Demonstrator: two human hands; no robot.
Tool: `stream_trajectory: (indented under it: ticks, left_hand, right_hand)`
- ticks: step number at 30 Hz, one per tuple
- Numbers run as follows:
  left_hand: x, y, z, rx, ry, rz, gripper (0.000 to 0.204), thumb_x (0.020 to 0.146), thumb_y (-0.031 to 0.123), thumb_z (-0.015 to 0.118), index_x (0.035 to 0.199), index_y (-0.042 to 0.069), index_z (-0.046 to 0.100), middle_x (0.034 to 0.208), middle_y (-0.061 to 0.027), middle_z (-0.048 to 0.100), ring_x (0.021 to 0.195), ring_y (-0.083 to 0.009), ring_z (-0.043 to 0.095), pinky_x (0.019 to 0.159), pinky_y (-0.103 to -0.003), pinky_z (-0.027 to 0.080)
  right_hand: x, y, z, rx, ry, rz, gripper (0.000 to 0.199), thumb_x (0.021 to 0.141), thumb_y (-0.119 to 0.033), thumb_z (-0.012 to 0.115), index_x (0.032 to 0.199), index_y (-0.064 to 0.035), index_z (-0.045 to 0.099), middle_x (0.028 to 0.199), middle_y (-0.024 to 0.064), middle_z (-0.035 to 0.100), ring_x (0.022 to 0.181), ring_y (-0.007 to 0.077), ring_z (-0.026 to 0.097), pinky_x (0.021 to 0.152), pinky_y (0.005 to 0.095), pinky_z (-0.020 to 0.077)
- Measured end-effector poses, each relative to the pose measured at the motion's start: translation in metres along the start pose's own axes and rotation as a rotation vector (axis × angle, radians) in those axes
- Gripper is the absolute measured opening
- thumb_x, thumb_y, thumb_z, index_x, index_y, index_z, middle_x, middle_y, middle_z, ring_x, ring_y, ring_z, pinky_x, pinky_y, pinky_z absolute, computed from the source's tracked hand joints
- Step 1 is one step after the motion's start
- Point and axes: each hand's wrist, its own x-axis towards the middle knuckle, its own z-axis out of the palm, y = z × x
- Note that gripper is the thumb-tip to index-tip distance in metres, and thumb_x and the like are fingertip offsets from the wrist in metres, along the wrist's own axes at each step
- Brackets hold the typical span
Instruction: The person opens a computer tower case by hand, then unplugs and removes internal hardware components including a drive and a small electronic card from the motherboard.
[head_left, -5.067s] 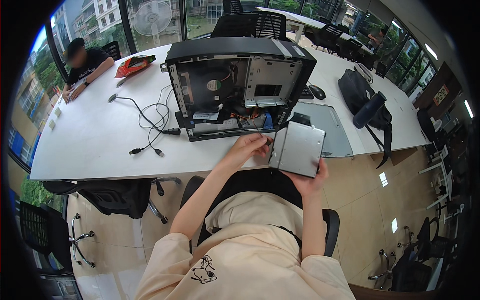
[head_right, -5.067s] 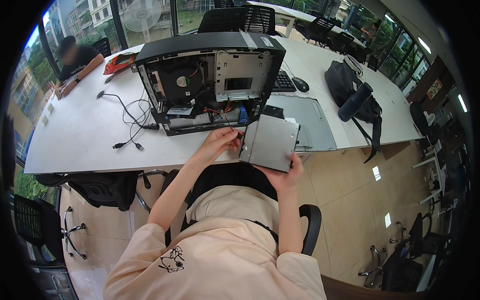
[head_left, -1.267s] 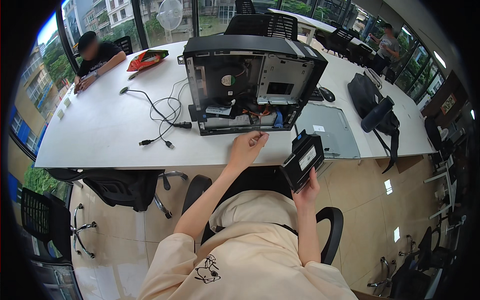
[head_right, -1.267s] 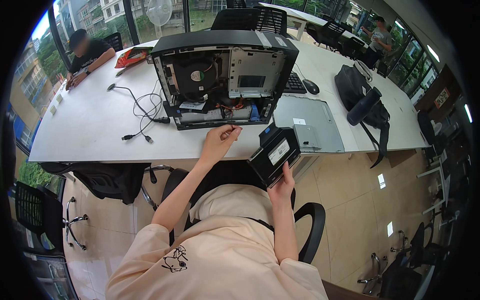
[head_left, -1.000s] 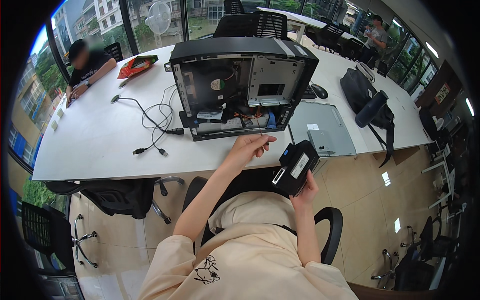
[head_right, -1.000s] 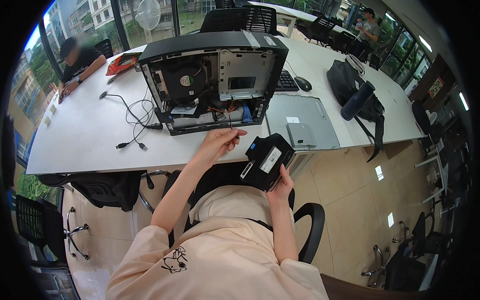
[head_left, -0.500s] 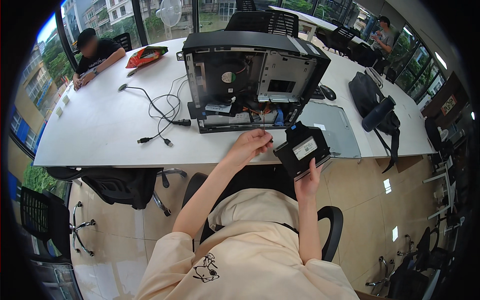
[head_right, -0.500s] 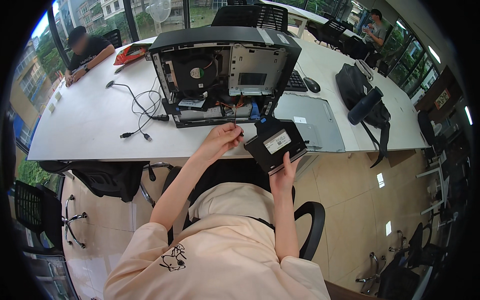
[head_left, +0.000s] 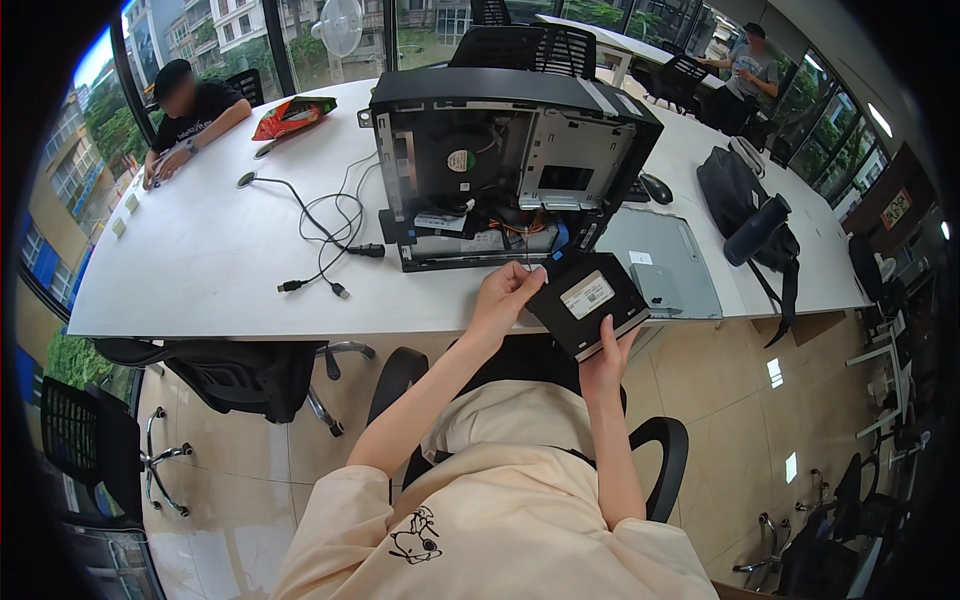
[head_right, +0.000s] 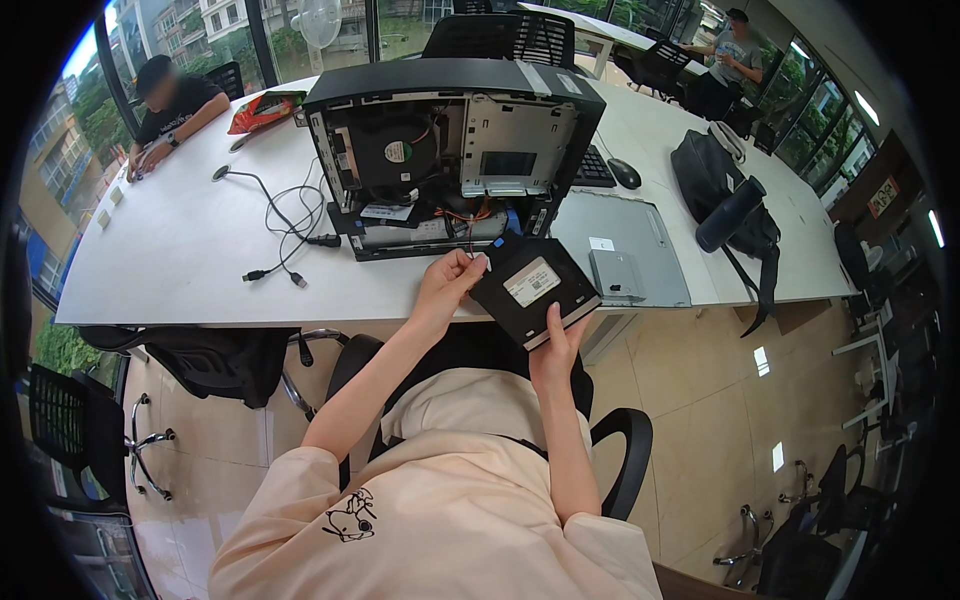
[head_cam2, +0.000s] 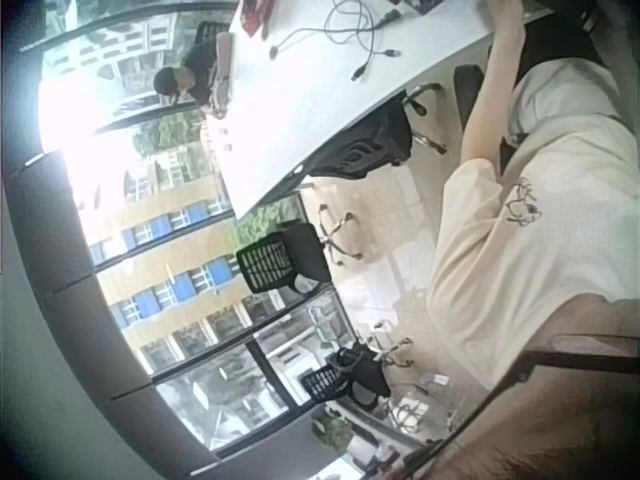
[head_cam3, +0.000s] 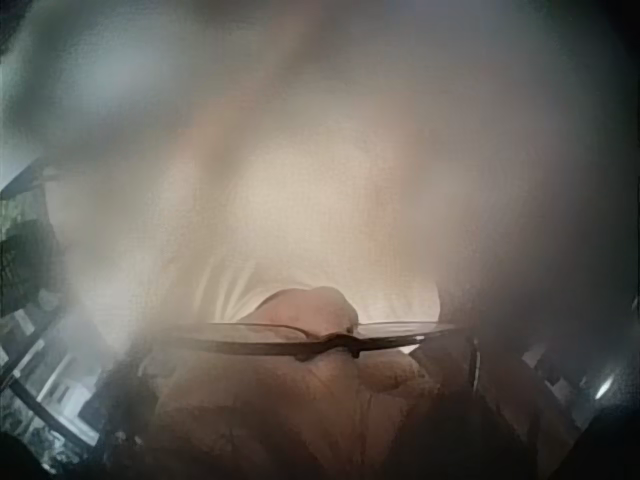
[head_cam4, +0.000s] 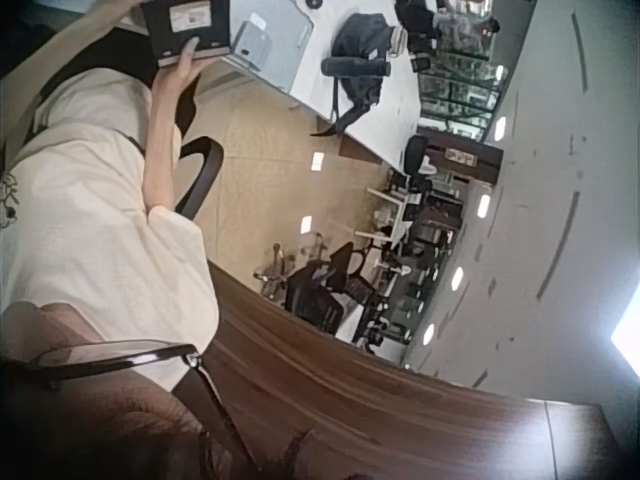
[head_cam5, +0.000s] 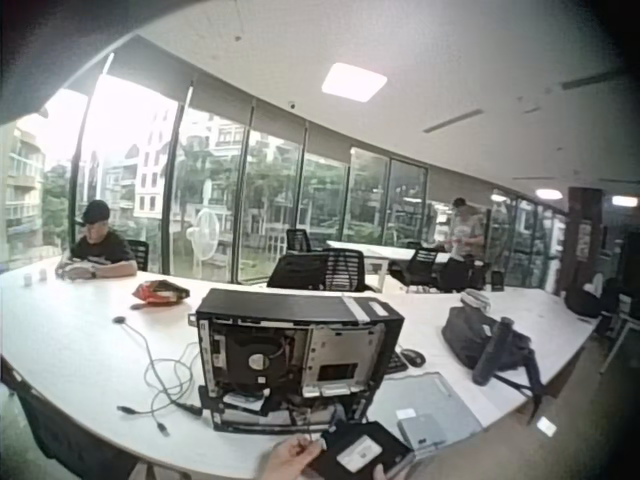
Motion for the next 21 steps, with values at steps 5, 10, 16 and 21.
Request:
stream_trajectory:
  ticks: [5, 10, 16, 21]
  left_hand:
    - [0.001, 0.001, 0.0, 0.033, 0.01, -0.04, 0.029, 0.106, 0.03, 0.068, 0.086, 0.014, 0.056, 0.076, 0.0097, 0.054, 0.068, 0.0003, 0.042, 0.062, -0.021, 0.031]
    - [0.006, -0.015, -0.003, 0.009, -0.025, 0.069, 0.027, 0.106, 0.027, 0.068, 0.088, 0.01, 0.056, 0.08, 0.0071, 0.058, 0.073, -0.0005, 0.047, 0.065, -0.022, 0.036]
    - [0.005, -0.022, -0.008, 0.048, -0.018, 0.143, 0.026, 0.106, 0.024, 0.068, 0.09, 0.008, 0.056, 0.084, 0.0048, 0.059, 0.076, -0.0017, 0.049, 0.068, -0.021, 0.039]
    - [0.005, -0.025, -0.003, 0.066, -0.017, 0.185, 0.029, 0.105, 0.026, 0.069, 0.089, 0.007, 0.055, 0.08, 0.0047, 0.058, 0.073, -0.0018, 0.046, 0.064, -0.022, 0.037]
  right_hand:
    - [-0.002, 0.0, 0.004, 0.051, -0.003, 0.013, 0.068, 0.107, -0.014, 0.059, 0.164, -0.0207, 0.023, 0.156, 0.0055, 0.045, 0.142, 0.0216, 0.048, 0.117, 0.0414, 0.0422]
    - [0.0, 0.004, -0.003, 0.057, -0.018, 0.017, 0.069, 0.107, -0.014, 0.059, 0.165, -0.0203, 0.022, 0.156, 0.0059, 0.045, 0.142, 0.0219, 0.048, 0.116, 0.0413, 0.0428]
    - [-0.003, 0.008, 0.0, -0.02, 0.029, -0.019, 0.063, 0.108, -0.018, 0.057, 0.163, -0.0214, 0.026, 0.153, 0.0051, 0.048, 0.139, 0.0221, 0.051, 0.112, 0.0433, 0.0489]
    - [-0.012, 0.007, 0.004, -0.012, 0.067, -0.045, 0.065, 0.108, -0.018, 0.058, 0.164, -0.0217, 0.024, 0.154, 0.0056, 0.046, 0.139, 0.0225, 0.051, 0.112, 0.0426, 0.048]
